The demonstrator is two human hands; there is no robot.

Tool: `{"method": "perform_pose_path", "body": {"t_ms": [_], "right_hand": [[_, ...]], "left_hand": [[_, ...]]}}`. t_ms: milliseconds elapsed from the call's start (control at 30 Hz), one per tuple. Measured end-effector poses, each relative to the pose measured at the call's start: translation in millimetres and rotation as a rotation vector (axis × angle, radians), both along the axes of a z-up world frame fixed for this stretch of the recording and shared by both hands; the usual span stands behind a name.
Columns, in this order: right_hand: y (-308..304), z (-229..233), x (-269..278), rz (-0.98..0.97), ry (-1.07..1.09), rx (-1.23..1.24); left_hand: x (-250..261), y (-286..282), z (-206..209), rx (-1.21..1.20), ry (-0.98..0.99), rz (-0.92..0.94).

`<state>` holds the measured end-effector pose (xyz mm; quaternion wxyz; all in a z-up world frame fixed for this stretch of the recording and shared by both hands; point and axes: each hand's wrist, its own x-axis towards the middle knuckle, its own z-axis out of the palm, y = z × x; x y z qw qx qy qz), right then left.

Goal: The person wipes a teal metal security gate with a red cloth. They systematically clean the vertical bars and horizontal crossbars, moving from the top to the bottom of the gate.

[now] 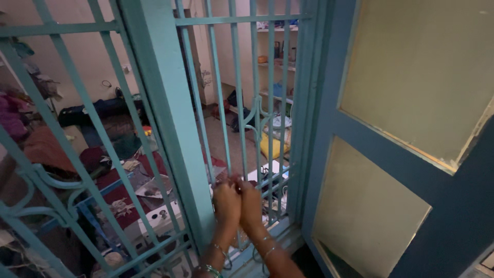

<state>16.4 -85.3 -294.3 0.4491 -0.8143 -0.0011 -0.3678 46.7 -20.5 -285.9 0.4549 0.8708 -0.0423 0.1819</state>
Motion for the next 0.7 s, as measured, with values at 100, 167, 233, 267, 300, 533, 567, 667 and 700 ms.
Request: {"method": "perform_pose_path", "body": {"t_ms": [100,167,233,267,300,533,567,667,700], "right_hand": [[0.3,-34.3,-5.0,0.019,-0.008,-0.018],[-0.4,-41.2,-2.4,0.071,0.015,0.052],[1.7,-44.9,-0.7,0.082,-0.066,0.009],[0.4,-47.2,-1.0,0.061,-0.156,-0.072],[-0.5,-51.3,-3.0,0.041,-0.246,-0.154],[-5.9,-84.2,10.8,-0.014,-0.059,-0.195],[-9.7,-86.2,14.9,0.013,-0.075,-0.188],[-14.8,-89.6,17.7,0.015,-0.134,-0.255],[-16.4,-88.7,17.6,0.004,-0.157,-0.294]], "left_hand": [[-0.9,3.5,-32.1,0.093,-0.024,0.029],[2.0,4.8,-47.2,0.047,-0.122,-0.003],[10.4,8.2,-62.6,0.011,-0.191,-0.039],[19.4,8.0,-69.5,-0.004,-0.209,-0.064],[28.0,7.2,-77.5,-0.02,-0.227,-0.09],[21.4,3.6,-101.7,0.134,-0.499,-0.011],[19.7,2.3,-94.1,0.33,-0.4,0.053],[14.1,1.0,-80.2,0.581,-0.159,0.103],[14.6,-0.2,-78.7,0.609,-0.092,0.097]]}}
